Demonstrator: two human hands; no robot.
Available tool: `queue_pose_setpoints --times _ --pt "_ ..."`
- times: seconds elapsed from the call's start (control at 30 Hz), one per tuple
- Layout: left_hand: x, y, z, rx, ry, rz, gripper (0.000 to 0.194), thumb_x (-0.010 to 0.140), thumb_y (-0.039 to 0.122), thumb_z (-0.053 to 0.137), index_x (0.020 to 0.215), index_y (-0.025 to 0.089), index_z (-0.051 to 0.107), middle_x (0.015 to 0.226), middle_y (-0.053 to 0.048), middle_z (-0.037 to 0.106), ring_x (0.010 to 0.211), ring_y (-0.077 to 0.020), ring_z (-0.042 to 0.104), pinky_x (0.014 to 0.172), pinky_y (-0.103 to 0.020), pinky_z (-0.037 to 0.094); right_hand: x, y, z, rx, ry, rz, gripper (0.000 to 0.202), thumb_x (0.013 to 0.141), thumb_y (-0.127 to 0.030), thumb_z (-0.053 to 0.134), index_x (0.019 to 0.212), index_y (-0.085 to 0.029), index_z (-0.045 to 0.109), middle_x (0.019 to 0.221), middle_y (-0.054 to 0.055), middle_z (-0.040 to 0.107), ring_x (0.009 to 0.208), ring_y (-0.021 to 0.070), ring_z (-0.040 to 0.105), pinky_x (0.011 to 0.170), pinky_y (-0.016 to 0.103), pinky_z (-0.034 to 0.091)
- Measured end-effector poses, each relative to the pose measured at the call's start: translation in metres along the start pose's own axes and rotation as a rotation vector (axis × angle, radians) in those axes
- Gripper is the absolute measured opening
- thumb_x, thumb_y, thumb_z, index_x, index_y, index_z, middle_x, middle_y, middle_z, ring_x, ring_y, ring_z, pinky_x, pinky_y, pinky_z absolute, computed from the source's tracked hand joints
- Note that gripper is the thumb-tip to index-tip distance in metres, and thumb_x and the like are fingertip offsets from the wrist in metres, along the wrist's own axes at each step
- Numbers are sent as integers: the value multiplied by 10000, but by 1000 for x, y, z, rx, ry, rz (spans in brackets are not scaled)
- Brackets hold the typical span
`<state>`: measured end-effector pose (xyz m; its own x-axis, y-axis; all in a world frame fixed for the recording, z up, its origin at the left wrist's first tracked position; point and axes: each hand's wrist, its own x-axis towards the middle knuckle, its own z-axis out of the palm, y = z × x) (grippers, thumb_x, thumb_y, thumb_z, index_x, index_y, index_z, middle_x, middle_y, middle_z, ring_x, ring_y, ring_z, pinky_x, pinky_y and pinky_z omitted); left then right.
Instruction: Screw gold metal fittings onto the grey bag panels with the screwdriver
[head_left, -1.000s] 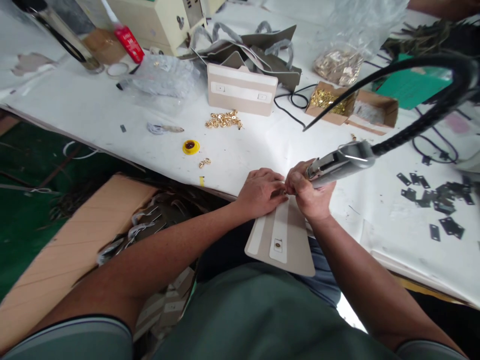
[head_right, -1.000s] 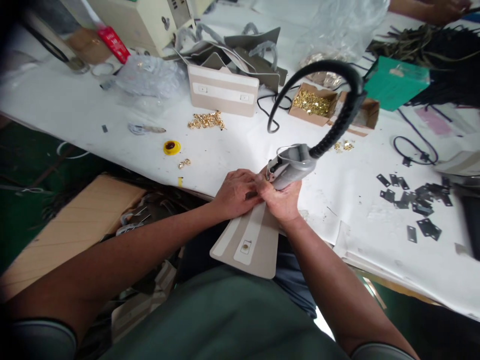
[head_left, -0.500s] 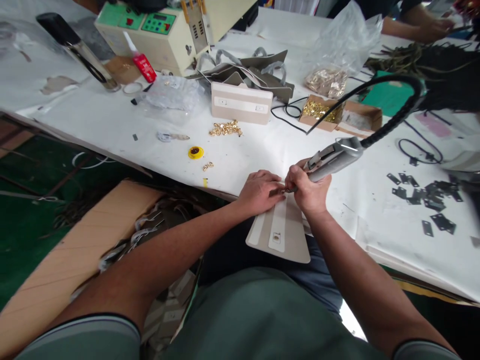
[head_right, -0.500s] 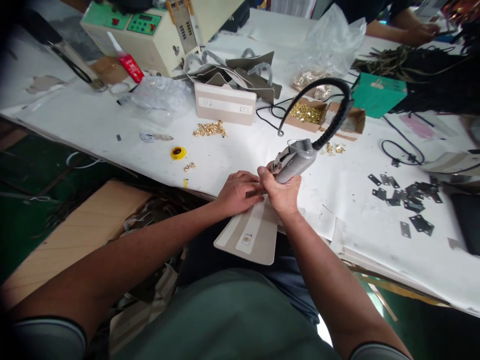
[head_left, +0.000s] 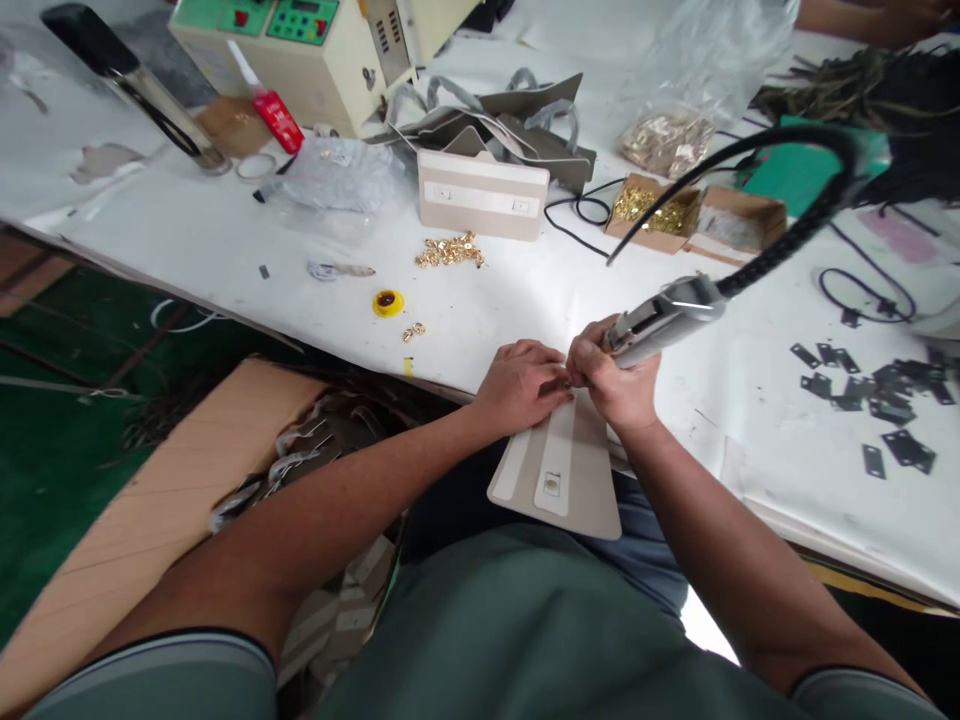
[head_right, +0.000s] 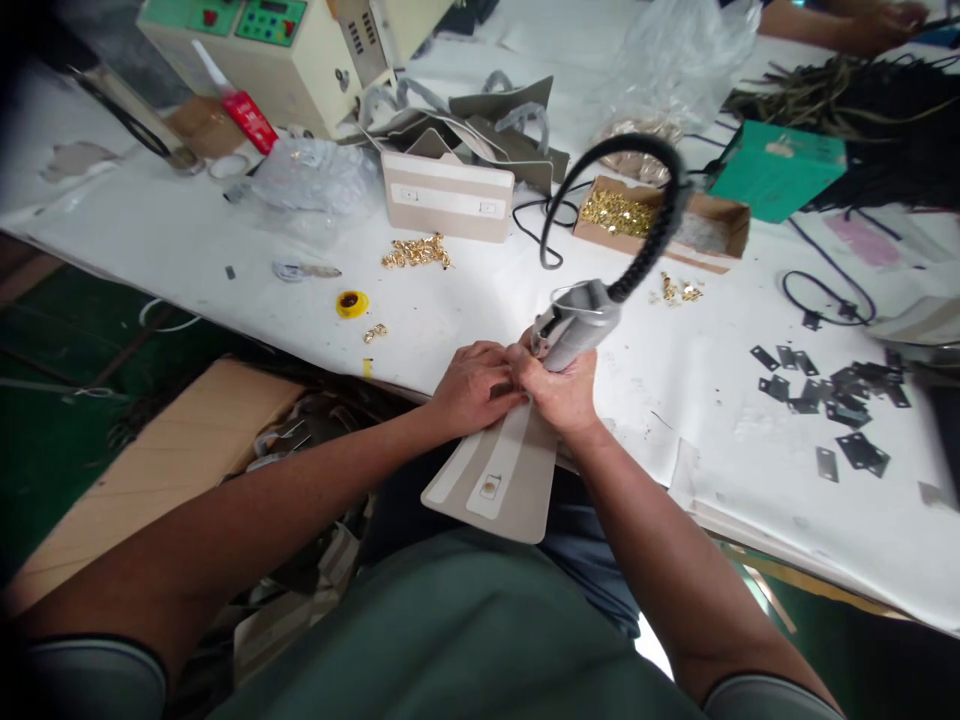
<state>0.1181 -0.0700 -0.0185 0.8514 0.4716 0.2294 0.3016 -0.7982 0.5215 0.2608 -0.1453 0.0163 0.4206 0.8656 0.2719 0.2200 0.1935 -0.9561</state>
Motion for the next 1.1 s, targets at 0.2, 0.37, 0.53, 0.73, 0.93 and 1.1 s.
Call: queue_pose_setpoints --times 0.2,0.37,0.53,0.73,0.93,1.1 --pt "0 1 1 15 18 9 252 896 398 748 1126 294 758 1293 -11 720 1240 -271 564 1044 -469 420 16 -30 -10 14 84 40 547 827 -755 651 699 -231 558 578 -11 522 509 149 509 477 297 436" --pt "-1 4 -2 8 28 -30 341 857 368 782 1176 263 718 1335 -47 682 1259 -273 561 1082 -466 425 27 -40 -58 -602 98 130 577 834 -708 668 1107 -199 675 742 33 654 671 219 608 617 336 481" --pt "-4 5 -2 49 115 -44 270 801 347 824 1004 217 704 1160 -78 683 1178 -272 572 1020 -432 466 15 -6 -92 -1154 -149 311 500 952 -497 539 1367 -232 624 1220 154 687 989 320 676 831 431 508" --pt "-7 12 -4 133 85 -83 199 848 396 784 806 222 696 930 -55 700 1042 -271 582 933 -440 455 -26 10 -97 -1183 80 79 428 933 -417 615 1284 -187 701 1206 178 702 1115 356 639 932 495 509" --pt "-22 31 -19 105 53 -132 211 917 418 700 934 213 749 999 -73 750 1062 -293 620 966 -473 447 -95 -11 -50 -188 -29 294 464 918 -578 660 1195 -211 722 910 60 793 814 254 763 675 360 614" --pt "-51 52 -36 -491 76 -289 422 995 530 559 1209 200 713 1216 -102 750 1169 -287 660 1023 -422 488 -116 -37 -4 -21 -97 125 400 981 -475 632 1312 -262 706 1378 86 694 1311 300 626 1130 514 489"
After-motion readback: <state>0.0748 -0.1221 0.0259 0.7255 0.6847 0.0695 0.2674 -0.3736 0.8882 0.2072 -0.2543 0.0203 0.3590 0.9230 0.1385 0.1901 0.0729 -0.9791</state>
